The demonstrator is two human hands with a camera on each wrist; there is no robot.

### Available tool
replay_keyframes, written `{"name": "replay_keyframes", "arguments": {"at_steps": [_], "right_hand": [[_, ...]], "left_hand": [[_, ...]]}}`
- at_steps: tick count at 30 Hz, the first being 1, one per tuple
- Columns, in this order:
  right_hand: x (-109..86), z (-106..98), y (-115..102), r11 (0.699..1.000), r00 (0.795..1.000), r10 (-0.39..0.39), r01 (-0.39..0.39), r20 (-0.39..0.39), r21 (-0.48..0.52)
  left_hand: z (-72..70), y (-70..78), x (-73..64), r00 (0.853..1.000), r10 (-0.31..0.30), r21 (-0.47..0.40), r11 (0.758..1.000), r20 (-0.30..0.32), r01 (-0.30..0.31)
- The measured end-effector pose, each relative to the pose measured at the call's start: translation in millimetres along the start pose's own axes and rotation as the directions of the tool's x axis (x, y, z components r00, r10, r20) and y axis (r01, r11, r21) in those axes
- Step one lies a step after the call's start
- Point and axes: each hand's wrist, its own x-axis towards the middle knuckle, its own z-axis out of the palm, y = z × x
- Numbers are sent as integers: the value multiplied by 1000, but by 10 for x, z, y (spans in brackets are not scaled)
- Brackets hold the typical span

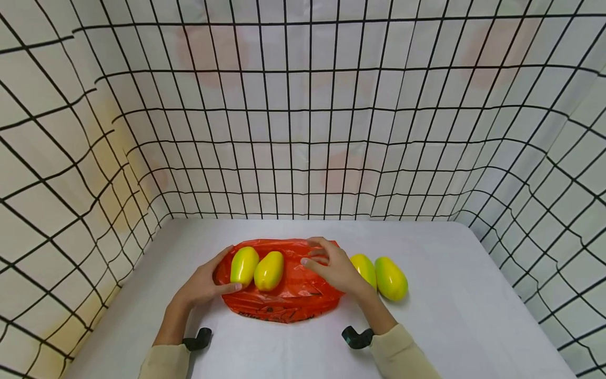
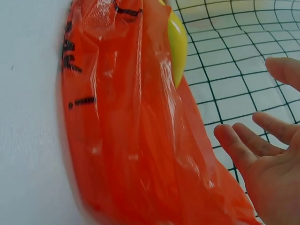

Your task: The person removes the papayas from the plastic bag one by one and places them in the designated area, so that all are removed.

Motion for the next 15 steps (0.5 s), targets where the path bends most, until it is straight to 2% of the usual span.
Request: {"name": "replay_keyframes", "arguments": {"at_steps": [8,15], "right_hand": [[60,143,-11,1000,1000,13,-13,3,-22],[93,237,43,1000,1000,6,-7,16,3]], "left_hand": [[4,5,-5,1000,-6,-7,1000,-4,6],[-1,16,-8,1000,-7,-9,1000,-4,6]]}}
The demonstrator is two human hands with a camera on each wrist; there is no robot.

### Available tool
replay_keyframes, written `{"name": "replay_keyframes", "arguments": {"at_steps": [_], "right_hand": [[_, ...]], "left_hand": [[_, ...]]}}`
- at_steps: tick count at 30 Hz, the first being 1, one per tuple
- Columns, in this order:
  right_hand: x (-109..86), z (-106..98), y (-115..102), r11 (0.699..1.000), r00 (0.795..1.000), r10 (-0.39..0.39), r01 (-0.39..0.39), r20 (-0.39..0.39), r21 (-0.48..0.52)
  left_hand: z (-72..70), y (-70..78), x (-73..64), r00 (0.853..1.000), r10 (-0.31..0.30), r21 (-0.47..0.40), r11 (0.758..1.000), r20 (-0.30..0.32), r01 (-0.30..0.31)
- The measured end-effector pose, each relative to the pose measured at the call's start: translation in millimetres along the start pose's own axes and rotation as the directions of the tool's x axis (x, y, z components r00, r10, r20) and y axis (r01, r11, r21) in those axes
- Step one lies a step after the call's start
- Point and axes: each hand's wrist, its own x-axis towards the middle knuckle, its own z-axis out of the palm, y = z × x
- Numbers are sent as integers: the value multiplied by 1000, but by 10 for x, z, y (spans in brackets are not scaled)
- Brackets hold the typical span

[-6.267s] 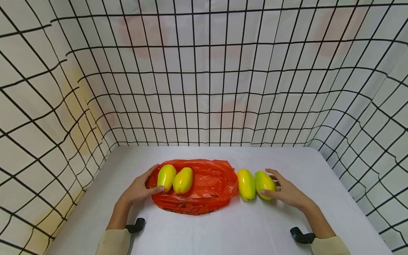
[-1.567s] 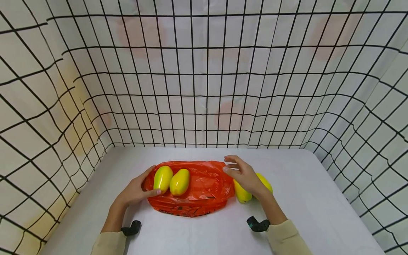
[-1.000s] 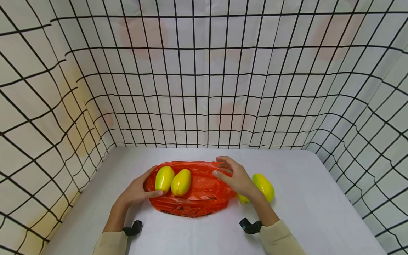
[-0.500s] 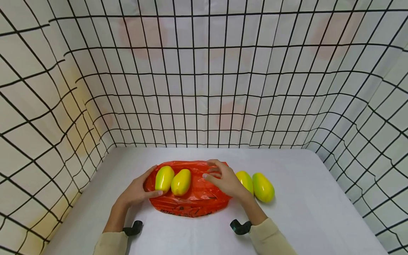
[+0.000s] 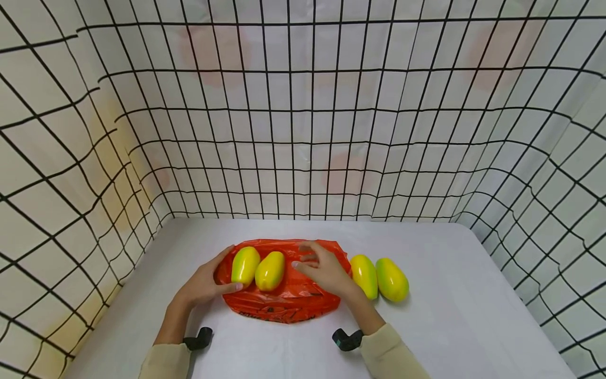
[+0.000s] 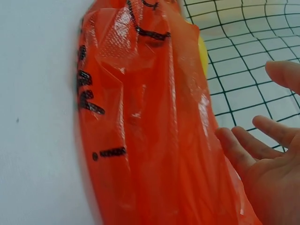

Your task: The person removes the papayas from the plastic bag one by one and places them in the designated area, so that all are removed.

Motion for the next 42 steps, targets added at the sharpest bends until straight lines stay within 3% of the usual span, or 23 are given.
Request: {"name": "replay_keyframes", "arguments": {"at_steps": [13,42], "right_hand": [[43,142,-36,999,999,13,-12,33,-31],[183,530,-19,984,992,124,-124,-13,-129]], "left_hand": [[-8,0,7,1000,15,7,1000,5,-15],[8,-36,22,1000,1,-10,1000,0,-1]]}}
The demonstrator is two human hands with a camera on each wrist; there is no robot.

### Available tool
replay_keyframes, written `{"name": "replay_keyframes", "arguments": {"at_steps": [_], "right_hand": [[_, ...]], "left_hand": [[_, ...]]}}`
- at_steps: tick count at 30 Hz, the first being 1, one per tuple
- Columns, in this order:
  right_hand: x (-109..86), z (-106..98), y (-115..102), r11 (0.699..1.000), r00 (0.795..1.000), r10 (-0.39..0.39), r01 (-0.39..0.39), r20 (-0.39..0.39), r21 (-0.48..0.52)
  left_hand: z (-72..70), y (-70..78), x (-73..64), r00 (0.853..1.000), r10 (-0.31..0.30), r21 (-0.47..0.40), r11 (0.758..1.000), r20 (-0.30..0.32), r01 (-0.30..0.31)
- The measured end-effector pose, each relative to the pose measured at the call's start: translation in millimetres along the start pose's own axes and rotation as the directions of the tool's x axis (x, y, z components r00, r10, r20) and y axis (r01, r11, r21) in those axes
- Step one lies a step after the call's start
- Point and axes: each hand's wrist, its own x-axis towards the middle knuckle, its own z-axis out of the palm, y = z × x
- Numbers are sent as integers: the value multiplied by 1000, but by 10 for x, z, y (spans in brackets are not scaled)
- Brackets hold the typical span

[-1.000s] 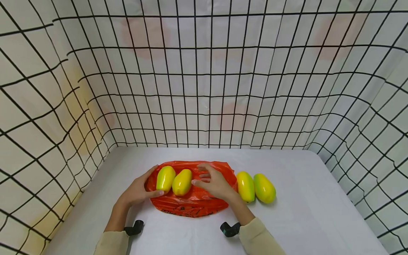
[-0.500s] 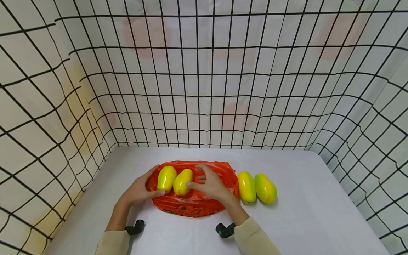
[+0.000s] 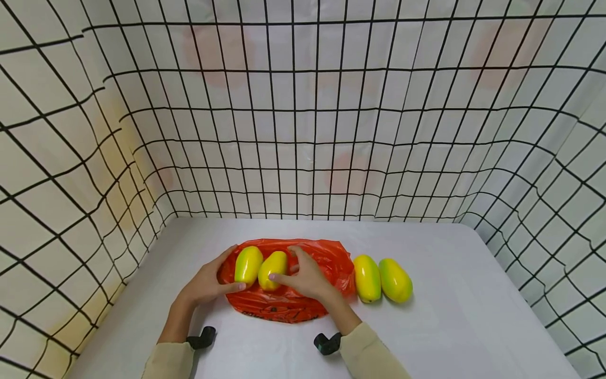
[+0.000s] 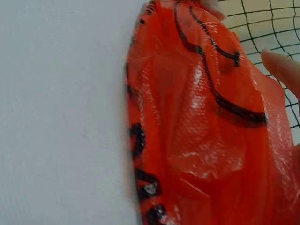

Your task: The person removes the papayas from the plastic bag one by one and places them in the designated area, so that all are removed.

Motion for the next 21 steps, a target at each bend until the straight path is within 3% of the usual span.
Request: {"name": "replay_keyframes", "arguments": {"at_steps": [21], "right_hand": [[26,121,-3,999,999,-31,31,12,-8]], "left_hand": [[2,3,3,1000,-2,-1,1000,-1,2]]}}
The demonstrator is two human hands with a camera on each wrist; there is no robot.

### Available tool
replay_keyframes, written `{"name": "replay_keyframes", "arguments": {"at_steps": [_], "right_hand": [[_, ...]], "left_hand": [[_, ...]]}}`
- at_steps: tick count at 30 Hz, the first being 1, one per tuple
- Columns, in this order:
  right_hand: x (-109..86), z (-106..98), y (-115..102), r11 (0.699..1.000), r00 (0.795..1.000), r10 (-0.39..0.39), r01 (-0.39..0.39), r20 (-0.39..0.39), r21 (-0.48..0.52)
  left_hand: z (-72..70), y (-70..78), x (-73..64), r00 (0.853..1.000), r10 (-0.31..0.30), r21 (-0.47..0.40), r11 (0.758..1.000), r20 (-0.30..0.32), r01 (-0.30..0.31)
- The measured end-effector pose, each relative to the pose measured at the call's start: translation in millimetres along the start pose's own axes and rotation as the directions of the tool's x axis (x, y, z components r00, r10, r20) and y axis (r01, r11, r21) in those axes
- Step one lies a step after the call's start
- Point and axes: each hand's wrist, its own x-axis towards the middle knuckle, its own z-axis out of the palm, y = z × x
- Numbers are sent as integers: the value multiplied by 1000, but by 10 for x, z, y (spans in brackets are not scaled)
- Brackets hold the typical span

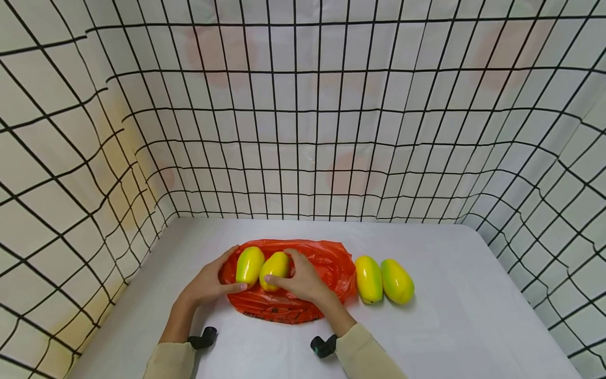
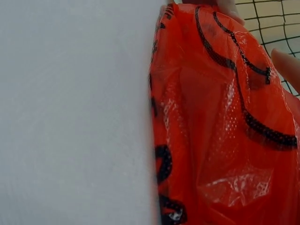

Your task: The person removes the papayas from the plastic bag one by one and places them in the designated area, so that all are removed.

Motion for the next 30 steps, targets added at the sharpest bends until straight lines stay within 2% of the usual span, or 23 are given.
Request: {"name": "replay_keyframes", "arguments": {"at_steps": [13,30], "right_hand": [[50,89,22,1000,1000,13,-13,17,-12],[-15,3,14,998,1000,10,-11,19,54]], "left_hand": [[-10,-3,-2,1000,8,-1,1000,4,-8],[6,-7,-7,1000,15,-6,1000,-2,-15]]}}
